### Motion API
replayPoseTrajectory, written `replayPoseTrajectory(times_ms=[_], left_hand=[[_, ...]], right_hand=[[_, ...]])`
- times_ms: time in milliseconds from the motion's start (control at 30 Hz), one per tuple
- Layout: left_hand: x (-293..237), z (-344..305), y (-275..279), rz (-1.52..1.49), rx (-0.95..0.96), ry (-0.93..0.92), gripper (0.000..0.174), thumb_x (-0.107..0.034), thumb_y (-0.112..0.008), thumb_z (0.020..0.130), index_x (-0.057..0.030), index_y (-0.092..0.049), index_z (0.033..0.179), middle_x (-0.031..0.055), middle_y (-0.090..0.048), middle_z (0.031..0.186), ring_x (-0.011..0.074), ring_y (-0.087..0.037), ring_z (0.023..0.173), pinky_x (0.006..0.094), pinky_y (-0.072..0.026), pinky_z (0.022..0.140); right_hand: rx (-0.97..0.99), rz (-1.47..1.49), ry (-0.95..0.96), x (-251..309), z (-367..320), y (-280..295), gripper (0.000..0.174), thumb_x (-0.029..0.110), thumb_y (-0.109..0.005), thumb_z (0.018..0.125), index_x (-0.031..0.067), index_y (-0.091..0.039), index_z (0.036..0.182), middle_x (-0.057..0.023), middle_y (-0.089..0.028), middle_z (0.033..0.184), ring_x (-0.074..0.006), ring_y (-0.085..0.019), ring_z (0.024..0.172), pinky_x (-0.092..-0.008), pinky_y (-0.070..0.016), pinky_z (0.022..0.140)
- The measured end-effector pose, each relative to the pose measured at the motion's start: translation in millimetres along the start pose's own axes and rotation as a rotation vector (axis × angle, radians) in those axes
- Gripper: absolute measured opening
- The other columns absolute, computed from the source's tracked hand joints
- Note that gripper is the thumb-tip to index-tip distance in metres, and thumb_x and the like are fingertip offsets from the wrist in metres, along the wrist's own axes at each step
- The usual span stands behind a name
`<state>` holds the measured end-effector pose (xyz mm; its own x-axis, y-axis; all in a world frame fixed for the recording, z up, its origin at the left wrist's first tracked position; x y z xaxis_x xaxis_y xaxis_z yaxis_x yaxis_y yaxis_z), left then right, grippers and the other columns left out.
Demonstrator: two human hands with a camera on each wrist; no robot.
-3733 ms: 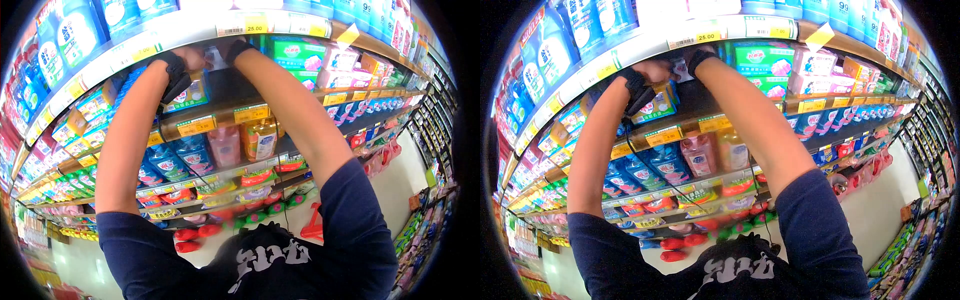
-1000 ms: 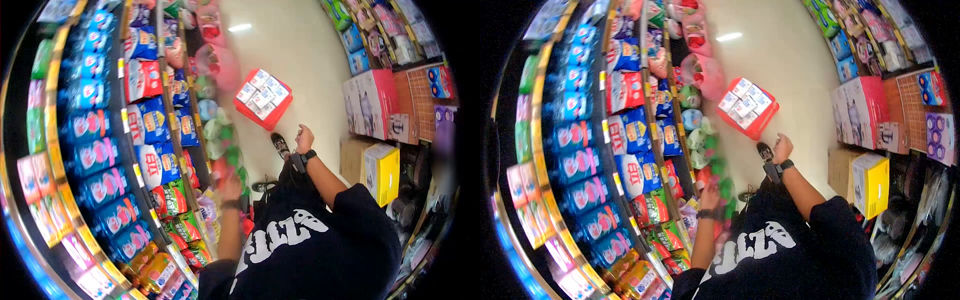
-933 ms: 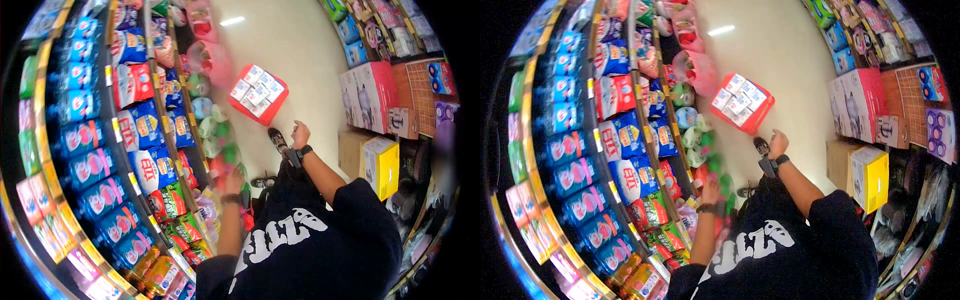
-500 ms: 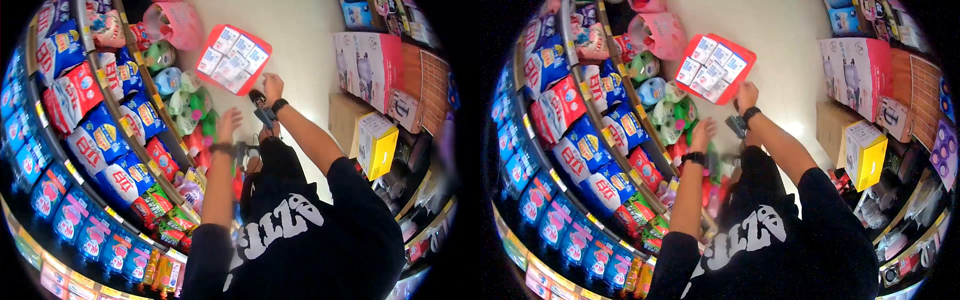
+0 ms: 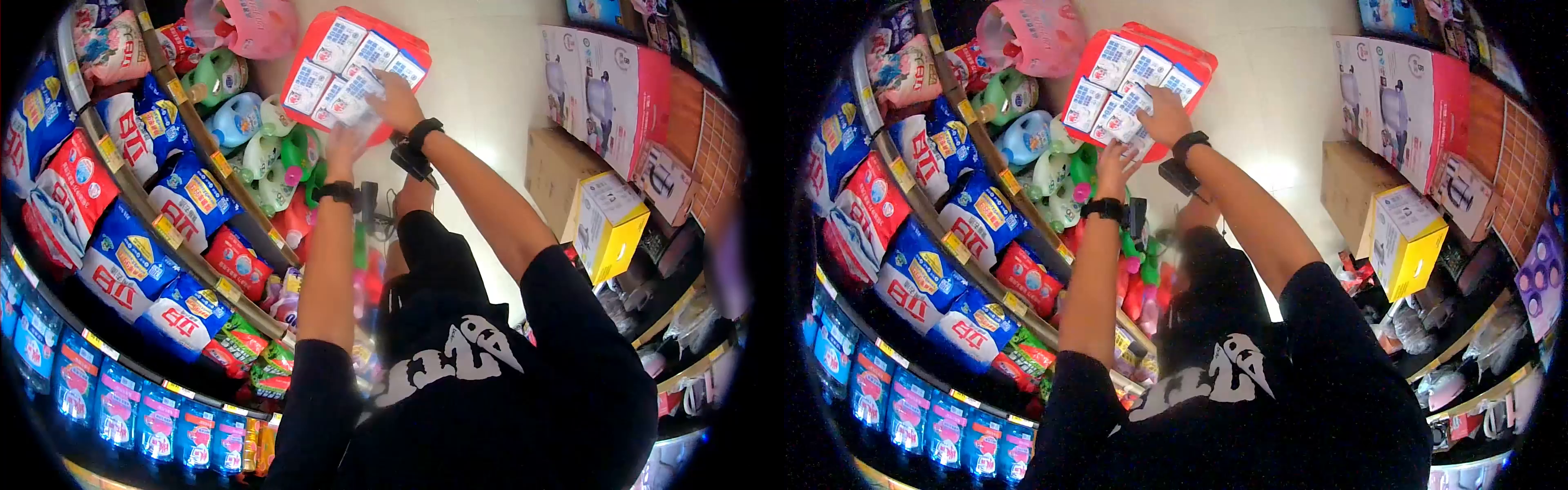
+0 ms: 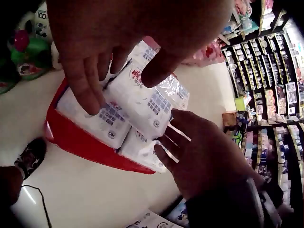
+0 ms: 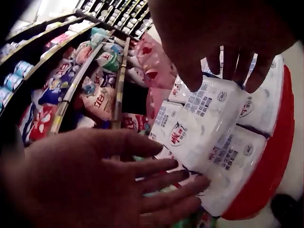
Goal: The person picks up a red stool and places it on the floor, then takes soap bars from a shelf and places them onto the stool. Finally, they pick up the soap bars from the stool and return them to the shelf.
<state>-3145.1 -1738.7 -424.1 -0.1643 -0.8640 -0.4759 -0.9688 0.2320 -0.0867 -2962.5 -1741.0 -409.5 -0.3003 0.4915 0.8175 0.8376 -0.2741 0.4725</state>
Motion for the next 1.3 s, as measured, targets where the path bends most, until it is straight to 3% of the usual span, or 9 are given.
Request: replayPoseTrajectory(times_ms=[33, 67, 167, 300, 433, 833, 1000, 1133, 1300], left_hand=[[-2.6, 11.2, -2.0, -0.008, 0.041, -0.034, 0.047, -0.019, -0.046, 0.097, -0.0022, -0.034, 0.139, 0.0137, -0.052, 0.12, 0.0307, -0.058, 0.112, 0.0388, -0.0527, 0.088], [-12.4, 20.1, -4.0, 0.261, 0.107, -0.186, 0.045, -0.018, -0.046, 0.096, -0.003, -0.035, 0.138, 0.0134, -0.053, 0.118, 0.0307, -0.057, 0.112, 0.0386, -0.0527, 0.088], [-15.1, 21.4, -5.3, 0.365, 0.156, -0.265, 0.041, -0.013, -0.046, 0.094, -0.0085, -0.039, 0.134, 0.0108, -0.052, 0.115, 0.0303, -0.057, 0.111, 0.0393, -0.0519, 0.089], [-31.3, -9.6, -9.9, 0.364, 0.103, -0.16, 0.039, -0.012, -0.047, 0.092, -0.0098, -0.042, 0.13, 0.0102, -0.051, 0.116, 0.0298, -0.057, 0.11, 0.0406, -0.0513, 0.089], [11.0, -21.2, 32.6, -0.132, -0.019, 0.038, 0.037, -0.015, -0.048, 0.093, -0.0092, -0.043, 0.129, 0.0106, -0.051, 0.118, 0.0289, -0.057, 0.11, 0.042, -0.0514, 0.088], [38.4, -102.9, 100.6, -0.175, -0.154, -0.001, 0.044, -0.013, -0.048, 0.095, -0.0073, -0.034, 0.137, 0.0119, -0.054, 0.122, 0.0264, -0.059, 0.109, 0.0389, -0.0515, 0.085], [11.3, -170.6, 138.4, -0.126, -0.127, -0.189, 0.042, -0.015, -0.049, 0.096, -0.0074, -0.038, 0.135, 0.0092, -0.055, 0.124, 0.023, -0.059, 0.109, 0.0363, -0.0485, 0.085], [-7.7, -237.4, 170.5, -0.047, -0.144, -0.345, 0.038, -0.019, -0.052, 0.096, -0.0078, -0.044, 0.132, 0.0085, -0.054, 0.126, 0.0208, -0.059, 0.108, 0.0342, -0.0481, 0.085], [-19.6, -338.8, 199.9, -0.031, -0.228, -0.586, 0.04, -0.023, -0.054, 0.097, -0.0051, -0.047, 0.132, 0.0072, -0.055, 0.125, 0.0162, -0.058, 0.107, 0.0305, -0.0475, 0.085]], right_hand=[[0.016, -0.049, 0.029, 3.2, -0.1, -2.3, 0.054, 0.022, -0.067, 0.079, 0.0006, -0.052, 0.127, -0.0221, -0.054, 0.122, -0.0401, -0.049, 0.114, -0.0444, -0.0393, 0.101], [0.014, -0.061, 0.031, 5.2, 0.0, -3.9, 0.053, 0.021, -0.067, 0.079, 0.0009, -0.052, 0.126, -0.0217, -0.054, 0.121, -0.0399, -0.049, 0.113, -0.0445, -0.0394, 0.1], [-0.008, -0.08, 0.017, 6.8, -5.8, -6.8, 0.051, 0.018, -0.066, 0.079, 0.0018, -0.053, 0.125, -0.0206, -0.055, 0.118, -0.0396, -0.049, 0.112, -0.0447, -0.0398, 0.099], [-0.02, -0.041, -0.026, 7.5, -17.6, -12.7, 0.048, 0.015, -0.066, 0.078, 0.0018, -0.053, 0.123, -0.0206, -0.055, 0.115, -0.0397, -0.05, 0.109, -0.0451, -0.0408, 0.097], [-0.025, -0.019, 0.005, 16.5, -48.3, -18.0, 0.048, 0.013, -0.066, 0.078, 0.0006, -0.052, 0.122, -0.0216, -0.055, 0.114, -0.0396, -0.051, 0.108, -0.0458, -0.0406, 0.097], [0.032, -0.089, 0.08, 79.3, -132.5, -42.5, 0.049, 0.011, -0.066, 0.079, -0.0004, -0.052, 0.125, -0.0214, -0.057, 0.113, -0.0373, -0.052, 0.109, -0.0433, -0.0413, 0.094], [0.046, -0.075, 0.198, 131.3, -158.8, -51.8, 0.047, 0.01, -0.066, 0.08, -0.003, -0.053, 0.122, -0.0206, -0.06, 0.109, -0.0346, -0.057, 0.102, -0.0416, -0.0455, 0.089], [0.075, 0.033, 0.347, 186.6, -187.0, -56.2, 0.044, 0.008, -0.068, 0.08, -0.0023, -0.054, 0.12, -0.0167, -0.063, 0.107, -0.0272, -0.061, 0.097, -0.0353, -0.0507, 0.075], [0.184, 0.111, 0.384, 250.9, -235.6, -63.0, 0.041, 0.007, -0.069, 0.079, 0.0009, -0.055, 0.117, -0.0125, -0.064, 0.105, -0.0214, -0.061, 0.094, -0.0295, -0.0483, 0.068]])
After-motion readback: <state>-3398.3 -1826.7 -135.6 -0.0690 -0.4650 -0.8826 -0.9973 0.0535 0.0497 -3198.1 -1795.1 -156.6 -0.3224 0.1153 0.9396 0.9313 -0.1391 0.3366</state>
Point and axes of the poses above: each hand's wrist, its own z-axis towards the middle knuckle, its own y-axis out of the back of the hand, x = y × z, the point moved 8 cm from there along z, towards the middle knuckle
